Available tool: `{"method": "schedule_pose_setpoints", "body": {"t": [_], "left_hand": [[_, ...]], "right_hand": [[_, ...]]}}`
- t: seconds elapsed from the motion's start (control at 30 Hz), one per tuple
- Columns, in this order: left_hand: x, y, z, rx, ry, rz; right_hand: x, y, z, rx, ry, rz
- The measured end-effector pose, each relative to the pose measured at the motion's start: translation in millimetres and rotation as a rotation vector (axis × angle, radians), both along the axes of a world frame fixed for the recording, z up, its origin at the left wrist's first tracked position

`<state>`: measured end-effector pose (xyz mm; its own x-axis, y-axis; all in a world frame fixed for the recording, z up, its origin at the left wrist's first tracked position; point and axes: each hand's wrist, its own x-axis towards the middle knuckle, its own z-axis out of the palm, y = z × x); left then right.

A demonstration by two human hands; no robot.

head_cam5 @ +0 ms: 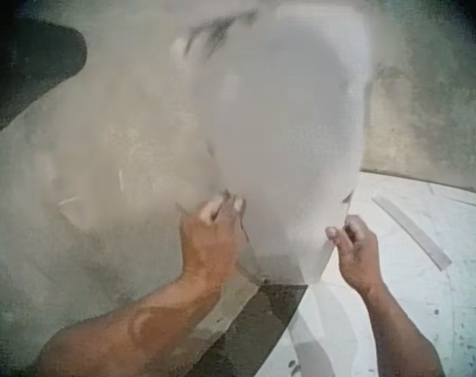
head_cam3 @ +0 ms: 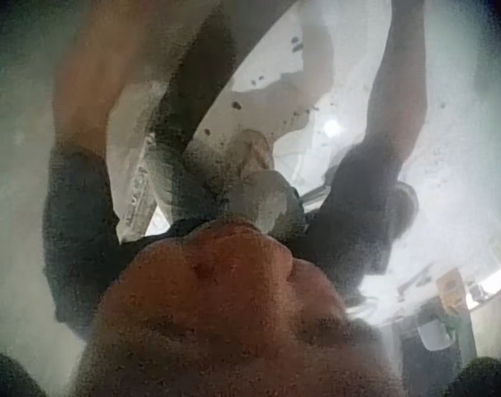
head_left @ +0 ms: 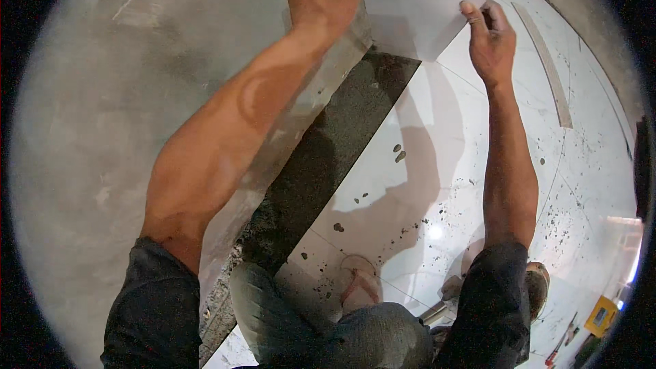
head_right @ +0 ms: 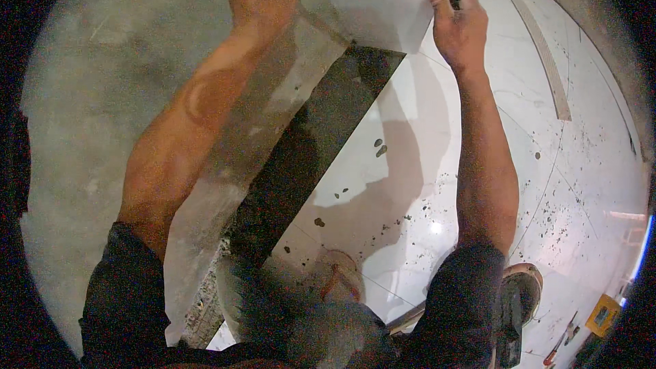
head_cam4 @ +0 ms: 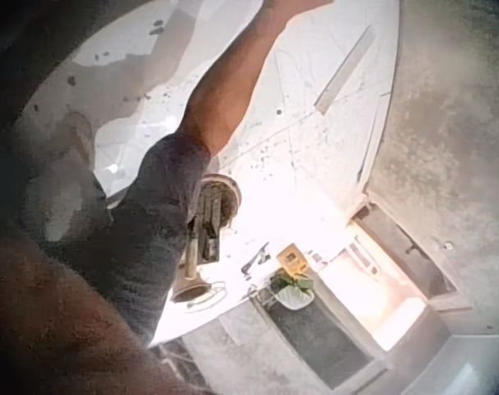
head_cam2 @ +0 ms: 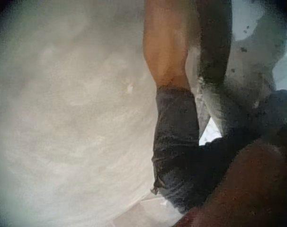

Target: The person installs floor tiles by hammering them into place, applying mortar with a trowel, and wiping the surfaces with a cloth.

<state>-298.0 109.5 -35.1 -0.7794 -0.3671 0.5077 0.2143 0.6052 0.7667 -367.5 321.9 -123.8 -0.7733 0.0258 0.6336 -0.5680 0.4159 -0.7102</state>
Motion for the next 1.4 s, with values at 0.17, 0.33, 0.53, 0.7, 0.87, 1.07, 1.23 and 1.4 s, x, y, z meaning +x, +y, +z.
{"method": "schedule_pose_setpoints", "body": {"t": [0.17, 0.33, 0.53, 0.7, 0.87, 1.07, 1.23, 1.4], "left_hand": [[20.9, 37.4, 66.9, 0.025, 0.138, -0.131], [26.7, 54.3, 69.8, -0.302, 0.053, -0.385], [38.7, 85.8, 14.4, -0.779, 0.129, -0.206], [191.5, -36.7, -9.2, -0.577, -0.594, -0.526], [370.3, -90.5, -105.0, 0.396, -1.019, 0.107], [430.4, -54.6, -183.2, 1.147, -0.374, 0.152], [399.7, -82.3, -217.7, 0.763, -0.565, 0.084], [378.5, -105.9, -261.5, 0.922, -0.919, 0.213]], "right_hand": [[42.1, -3.0, 8.6, -0.309, 0.048, -0.062], [78.9, -13.6, -6.2, -0.724, -0.049, 0.016], [137.8, -25.1, -62.4, -1.340, -0.642, 0.235], [181.1, -27.0, -115.9, -1.462, -1.013, 0.218], [181.8, -43.1, -146.9, -1.462, -1.060, 0.190], [167.1, -59.9, -168.3, -1.388, -1.041, 0.188], [158.2, -70.9, -192.5, -1.175, -1.064, -0.072], [140.0, -86.1, -224.8, -1.005, -0.990, -0.282]]}}
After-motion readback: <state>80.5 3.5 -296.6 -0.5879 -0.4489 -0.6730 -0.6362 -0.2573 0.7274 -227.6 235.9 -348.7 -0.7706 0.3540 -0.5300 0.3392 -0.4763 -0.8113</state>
